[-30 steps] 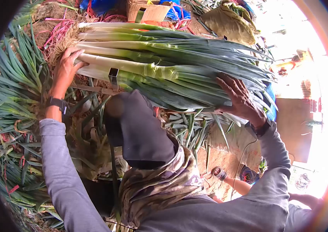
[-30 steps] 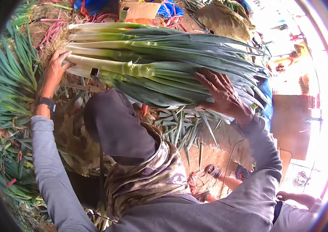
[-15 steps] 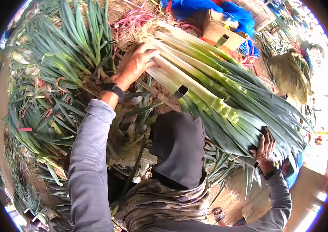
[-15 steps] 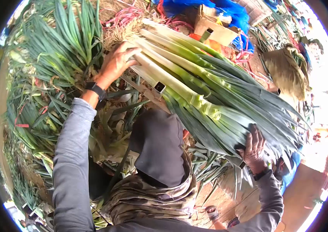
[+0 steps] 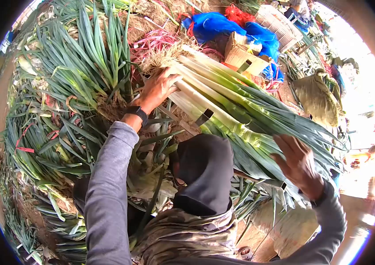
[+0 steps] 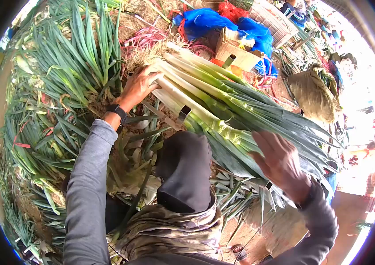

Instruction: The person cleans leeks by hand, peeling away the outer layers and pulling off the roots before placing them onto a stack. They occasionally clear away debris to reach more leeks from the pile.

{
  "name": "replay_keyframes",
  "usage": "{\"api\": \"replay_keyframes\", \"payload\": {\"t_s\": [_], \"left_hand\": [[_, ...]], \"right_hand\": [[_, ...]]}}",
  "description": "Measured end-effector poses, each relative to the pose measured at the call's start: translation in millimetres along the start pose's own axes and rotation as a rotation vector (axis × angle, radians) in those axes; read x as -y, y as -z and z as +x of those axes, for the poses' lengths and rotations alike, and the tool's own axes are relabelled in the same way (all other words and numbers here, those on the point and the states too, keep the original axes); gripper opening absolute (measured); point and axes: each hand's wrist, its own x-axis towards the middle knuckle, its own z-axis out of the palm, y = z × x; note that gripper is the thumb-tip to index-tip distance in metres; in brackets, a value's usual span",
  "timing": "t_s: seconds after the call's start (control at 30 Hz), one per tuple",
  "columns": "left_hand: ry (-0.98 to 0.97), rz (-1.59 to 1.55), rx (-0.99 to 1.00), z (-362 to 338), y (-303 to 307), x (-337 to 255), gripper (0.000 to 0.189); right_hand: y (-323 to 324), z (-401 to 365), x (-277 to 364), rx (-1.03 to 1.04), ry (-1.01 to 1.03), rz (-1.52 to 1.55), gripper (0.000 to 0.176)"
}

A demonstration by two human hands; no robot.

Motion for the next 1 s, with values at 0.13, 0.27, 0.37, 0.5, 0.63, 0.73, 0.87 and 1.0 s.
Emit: {"api": "replay_keyframes", "payload": {"t_s": [0.13, 0.27, 0.37, 0.5, 0.63, 0.73, 0.87, 1.0], "left_hand": [[-0.005, 0.001, -0.004, 0, 2, 5, 0.042], [-0.058, 0.071, -0.067, -4, 2, 13, 0.04], [-0.048, 0.027, 0.02, -1, 3, 16, 0.04], [-0.013, 0.045, -0.002, -5, -6, 17, 0.044], [0.018, 0.093, 0.035, -2, -1, 12, 0.046], [0.02, 0.085, -0.005, -3, 3, 7, 0.046], [0.167, -0.051, 0.203, 2, -6, -2, 0.037], [-0.075, -0.033, -0.113, -25, 4, 1, 0.039]], "right_hand": [[-54, 65, 0, 0.073, 0.118, 0.009, 0.047], [-87, 83, -2, 0.075, 0.158, -0.021, 0.04], [-92, 84, -10, 0.099, 0.169, 0.027, 0.039], [-109, 83, -16, 0.06, 0.18, 0.035, 0.033], [-112, 81, -20, 0.039, 0.212, 0.049, 0.033], [-118, 80, -26, 0.059, 0.225, 0.019, 0.034], [-129, 55, -33, 0.114, 0.178, 0.06, 0.038], [-118, 70, -20, 0.043, 0.199, -0.066, 0.041]]}}
